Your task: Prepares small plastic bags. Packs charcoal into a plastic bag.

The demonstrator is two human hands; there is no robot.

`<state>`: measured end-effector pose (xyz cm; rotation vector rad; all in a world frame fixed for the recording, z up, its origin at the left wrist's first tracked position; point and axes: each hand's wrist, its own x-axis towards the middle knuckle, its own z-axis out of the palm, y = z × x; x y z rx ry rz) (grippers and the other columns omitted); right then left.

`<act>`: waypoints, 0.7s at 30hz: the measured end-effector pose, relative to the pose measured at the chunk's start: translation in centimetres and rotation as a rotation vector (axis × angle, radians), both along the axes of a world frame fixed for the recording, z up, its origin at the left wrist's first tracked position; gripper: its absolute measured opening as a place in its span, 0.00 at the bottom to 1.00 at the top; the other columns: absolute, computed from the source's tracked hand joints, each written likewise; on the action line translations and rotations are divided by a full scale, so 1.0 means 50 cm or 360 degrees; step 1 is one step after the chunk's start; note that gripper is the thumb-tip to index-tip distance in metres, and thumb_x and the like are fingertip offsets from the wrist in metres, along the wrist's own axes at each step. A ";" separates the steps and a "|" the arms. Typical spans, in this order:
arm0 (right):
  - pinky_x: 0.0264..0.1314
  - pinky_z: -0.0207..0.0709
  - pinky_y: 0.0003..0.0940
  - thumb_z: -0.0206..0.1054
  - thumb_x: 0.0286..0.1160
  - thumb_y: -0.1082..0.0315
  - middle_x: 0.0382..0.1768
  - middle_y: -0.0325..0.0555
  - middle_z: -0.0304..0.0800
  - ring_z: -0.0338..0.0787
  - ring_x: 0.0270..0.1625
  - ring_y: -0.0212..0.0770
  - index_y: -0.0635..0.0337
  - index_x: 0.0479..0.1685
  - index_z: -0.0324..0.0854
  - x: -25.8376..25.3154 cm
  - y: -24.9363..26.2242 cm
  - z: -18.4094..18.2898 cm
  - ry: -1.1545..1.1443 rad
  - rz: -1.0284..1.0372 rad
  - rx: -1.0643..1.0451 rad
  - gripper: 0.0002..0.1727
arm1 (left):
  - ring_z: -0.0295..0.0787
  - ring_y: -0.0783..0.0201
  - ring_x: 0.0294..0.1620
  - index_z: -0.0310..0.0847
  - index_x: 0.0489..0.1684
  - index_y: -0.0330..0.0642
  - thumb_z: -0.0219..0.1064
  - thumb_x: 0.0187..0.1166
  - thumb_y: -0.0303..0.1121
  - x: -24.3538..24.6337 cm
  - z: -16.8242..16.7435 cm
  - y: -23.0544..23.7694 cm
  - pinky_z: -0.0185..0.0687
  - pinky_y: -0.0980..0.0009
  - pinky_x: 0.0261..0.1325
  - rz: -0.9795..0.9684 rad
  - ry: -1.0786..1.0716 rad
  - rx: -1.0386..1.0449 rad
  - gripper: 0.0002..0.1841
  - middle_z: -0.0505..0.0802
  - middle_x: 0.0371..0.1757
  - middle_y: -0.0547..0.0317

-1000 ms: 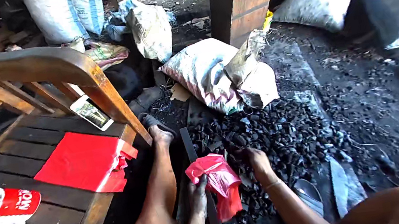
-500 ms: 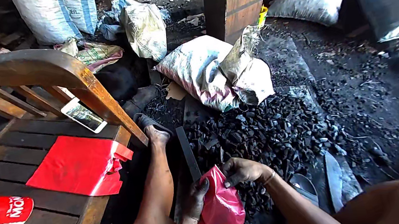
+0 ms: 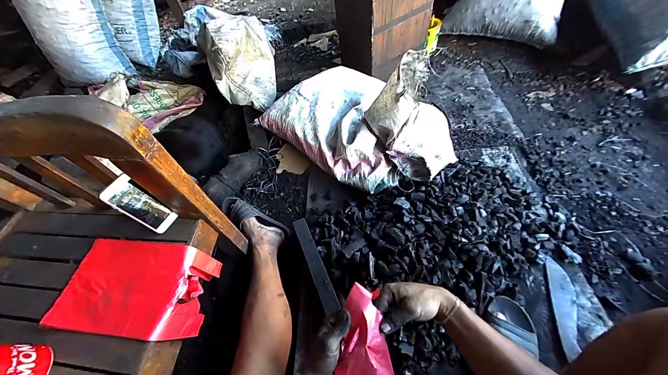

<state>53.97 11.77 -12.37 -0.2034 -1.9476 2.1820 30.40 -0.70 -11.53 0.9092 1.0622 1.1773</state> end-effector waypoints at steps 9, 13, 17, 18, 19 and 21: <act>0.44 0.89 0.42 0.86 0.55 0.69 0.31 0.43 0.95 0.93 0.35 0.38 0.59 0.34 0.91 -0.007 -0.002 -0.010 -0.0235 -0.0931 -0.0073 0.11 | 0.87 0.70 0.38 0.85 0.54 0.40 0.68 0.78 0.40 0.020 -0.031 0.041 0.89 0.70 0.41 0.0974 0.1244 0.0616 0.15 0.90 0.42 0.61; 0.52 0.92 0.44 0.84 0.57 0.65 0.37 0.37 0.97 0.95 0.42 0.35 0.53 0.40 0.92 -0.065 -0.040 0.003 -0.0352 -0.1047 0.0303 0.12 | 0.92 0.66 0.39 0.88 0.50 0.41 0.73 0.77 0.39 0.081 -0.032 0.021 0.93 0.65 0.44 0.0541 0.0737 0.0232 0.12 0.95 0.41 0.60; 0.43 0.85 0.47 0.85 0.56 0.59 0.29 0.39 0.90 0.89 0.35 0.37 0.55 0.30 0.87 -0.096 -0.060 -0.011 -0.0513 -0.1110 0.0233 0.14 | 0.90 0.62 0.34 0.87 0.43 0.38 0.67 0.80 0.30 0.060 -0.041 0.022 0.91 0.63 0.37 0.0689 0.0652 0.0003 0.06 0.92 0.36 0.55; 0.47 0.90 0.47 0.87 0.56 0.60 0.32 0.42 0.95 0.94 0.37 0.39 0.57 0.35 0.90 -0.093 -0.056 -0.019 -0.0461 -0.1205 0.0041 0.15 | 0.92 0.60 0.37 0.86 0.47 0.38 0.66 0.82 0.31 0.044 -0.041 0.023 0.93 0.61 0.39 0.0725 0.0638 -0.0042 0.07 0.92 0.40 0.53; 0.47 0.92 0.48 0.87 0.57 0.62 0.34 0.45 0.96 0.95 0.38 0.41 0.59 0.39 0.90 -0.088 -0.051 -0.027 -0.0468 -0.1330 -0.0118 0.15 | 0.92 0.57 0.40 0.83 0.52 0.36 0.63 0.84 0.31 0.033 -0.038 0.022 0.94 0.58 0.42 0.0769 0.0528 -0.0115 0.09 0.92 0.44 0.50; 0.42 0.87 0.52 0.82 0.57 0.58 0.31 0.46 0.92 0.91 0.35 0.45 0.57 0.37 0.88 -0.067 -0.033 -0.063 -0.0813 -0.1648 -0.0113 0.15 | 0.95 0.48 0.45 0.73 0.65 0.32 0.55 0.91 0.30 0.027 -0.022 0.023 0.95 0.50 0.47 0.0906 0.0036 -0.0309 0.13 0.91 0.52 0.40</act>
